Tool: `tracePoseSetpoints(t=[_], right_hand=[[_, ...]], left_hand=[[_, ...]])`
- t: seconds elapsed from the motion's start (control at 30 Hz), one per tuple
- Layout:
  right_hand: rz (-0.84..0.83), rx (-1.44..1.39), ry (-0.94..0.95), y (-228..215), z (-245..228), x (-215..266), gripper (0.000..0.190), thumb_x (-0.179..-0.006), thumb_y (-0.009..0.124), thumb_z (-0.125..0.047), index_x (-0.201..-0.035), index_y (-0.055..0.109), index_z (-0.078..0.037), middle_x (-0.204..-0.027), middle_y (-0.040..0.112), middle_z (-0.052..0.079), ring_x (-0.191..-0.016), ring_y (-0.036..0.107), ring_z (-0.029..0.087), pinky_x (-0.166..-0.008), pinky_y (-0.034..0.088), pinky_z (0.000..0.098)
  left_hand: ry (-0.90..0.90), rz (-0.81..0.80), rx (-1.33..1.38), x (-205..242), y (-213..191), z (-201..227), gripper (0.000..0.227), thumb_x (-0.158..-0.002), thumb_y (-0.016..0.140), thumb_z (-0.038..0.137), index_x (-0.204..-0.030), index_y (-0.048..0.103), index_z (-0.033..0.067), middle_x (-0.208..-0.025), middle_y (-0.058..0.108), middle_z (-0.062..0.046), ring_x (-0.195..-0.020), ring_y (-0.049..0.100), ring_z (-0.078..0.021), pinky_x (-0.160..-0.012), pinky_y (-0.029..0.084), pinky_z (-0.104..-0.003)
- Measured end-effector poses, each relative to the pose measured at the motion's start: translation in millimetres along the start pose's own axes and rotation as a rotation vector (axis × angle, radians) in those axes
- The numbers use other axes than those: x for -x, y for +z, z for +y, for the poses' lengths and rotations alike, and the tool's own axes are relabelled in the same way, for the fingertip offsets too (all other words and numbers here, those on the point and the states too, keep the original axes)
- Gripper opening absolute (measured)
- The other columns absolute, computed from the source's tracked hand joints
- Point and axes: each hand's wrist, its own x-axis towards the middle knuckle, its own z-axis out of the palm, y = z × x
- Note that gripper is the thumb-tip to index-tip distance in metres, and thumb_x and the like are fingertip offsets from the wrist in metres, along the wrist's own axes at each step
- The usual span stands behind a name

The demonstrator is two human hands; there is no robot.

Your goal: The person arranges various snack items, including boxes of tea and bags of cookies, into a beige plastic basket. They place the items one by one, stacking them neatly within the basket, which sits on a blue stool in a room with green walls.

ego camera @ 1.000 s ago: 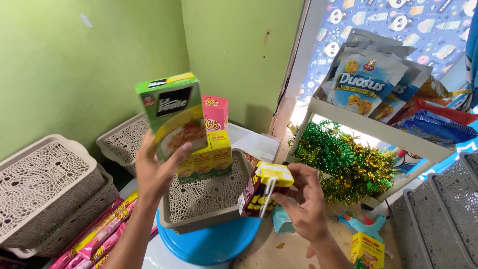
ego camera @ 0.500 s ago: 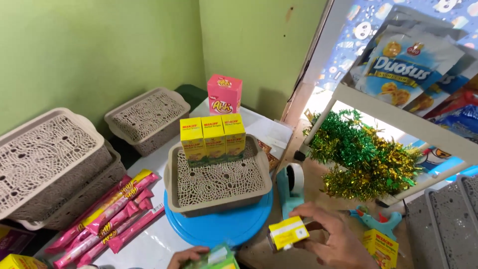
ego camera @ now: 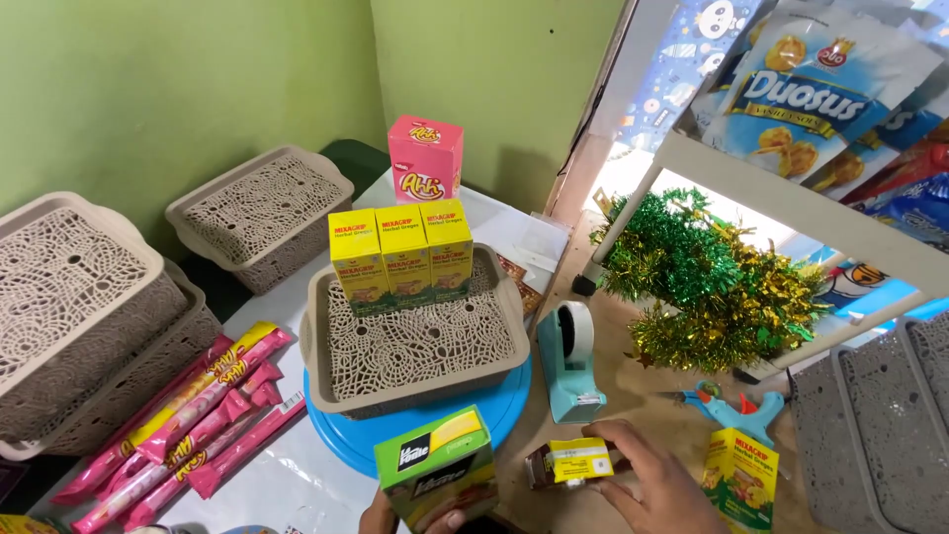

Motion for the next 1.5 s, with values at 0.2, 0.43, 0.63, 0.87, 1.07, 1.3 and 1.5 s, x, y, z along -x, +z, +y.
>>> tracePoseSetpoints(t=[0.2,0.43,0.63,0.87,1.07,1.3,1.5], right_hand=[[0.516,-0.169,-0.481,-23.5,-77.2,39.0,0.063,-0.075,0.084,-0.023,-0.132,0.063,-0.007,-0.14,0.066,0.013,-0.134,0.062,0.027,-0.112,0.048,0.0443],[0.761,-0.296,-0.04,22.7,-97.0,62.1,0.036,-0.071,0.075,-0.035,-0.101,0.088,-0.02,-0.086,0.095,-0.002,-0.085,0.082,0.009,-0.079,0.058,0.0272],[0.222,-0.197,-0.309,20.3,-36.1,37.5,0.055,-0.071,0.088,-0.04,-0.123,0.082,-0.023,-0.123,0.091,0.0,-0.124,0.079,0.013,-0.111,0.048,0.0327],[0.043,-0.519,-1.062,86.8,44.8,-59.5,0.049,-0.106,0.06,-0.047,-0.126,0.063,-0.001,-0.111,0.081,0.022,-0.099,0.081,0.03,-0.088,0.064,0.038],[-0.475,-0.893,-0.657,130.8,61.9,-61.5,0.042,-0.088,0.08,-0.009,-0.126,0.067,0.002,-0.107,0.081,0.03,-0.089,0.083,0.034,-0.078,0.067,0.0415],[-0.294,-0.734,-0.675,122.2,18.9,-26.2,0.059,-0.081,0.083,-0.004,-0.134,0.057,0.001,-0.108,0.08,0.025,-0.09,0.085,0.03,-0.086,0.069,0.0414],[-0.275,-0.67,-0.263,129.3,41.5,-25.5,0.064,-0.067,0.091,0.006,-0.128,0.071,-0.001,-0.101,0.09,0.025,-0.088,0.091,0.034,-0.093,0.067,0.0454]], left_hand=[[0.07,-0.161,-0.112,9.9,11.8,23.8,0.078,-0.046,0.095,0.043,-0.12,0.082,0.0236,-0.106,0.088,-0.002,-0.105,0.079,-0.014,-0.09,0.064,-0.029],[0.496,-0.876,-0.677,4.6,34.7,38.5,0.057,-0.086,0.079,0.043,-0.137,0.062,0.0256,-0.132,0.068,-0.002,-0.128,0.061,-0.018,-0.105,0.047,-0.041],[0.999,-0.551,-0.028,33.2,-5.2,87.4,0.062,-0.109,0.036,0.061,-0.113,0.074,0.0119,-0.098,0.078,-0.01,-0.081,0.07,-0.0245,-0.071,0.049,-0.036],[0.989,-0.713,-0.106,-69.9,-232.6,-53.0,0.036,-0.103,0.061,0.029,-0.132,0.063,0.0087,-0.14,0.063,-0.021,-0.132,0.061,-0.0372,-0.111,0.045,-0.047],[0.708,0.311,-0.234,48.8,-347.0,-78.7,0.048,-0.086,0.072,0.007,-0.133,0.06,-0.0004,-0.14,0.064,-0.021,-0.132,0.062,-0.0316,-0.115,0.048,-0.042],[0.488,1.069,-0.041,39.6,-338.6,-151.5,0.056,-0.082,0.069,-0.009,-0.137,0.067,-0.0038,-0.123,0.068,-0.017,-0.114,0.066,-0.0257,-0.097,0.057,-0.042],[0.375,1.094,-0.309,38.6,-295.3,-96.9,0.048,-0.089,0.086,0.001,-0.131,0.063,-0.0055,-0.115,0.071,-0.026,-0.103,0.07,-0.0361,-0.079,0.057,-0.046]])
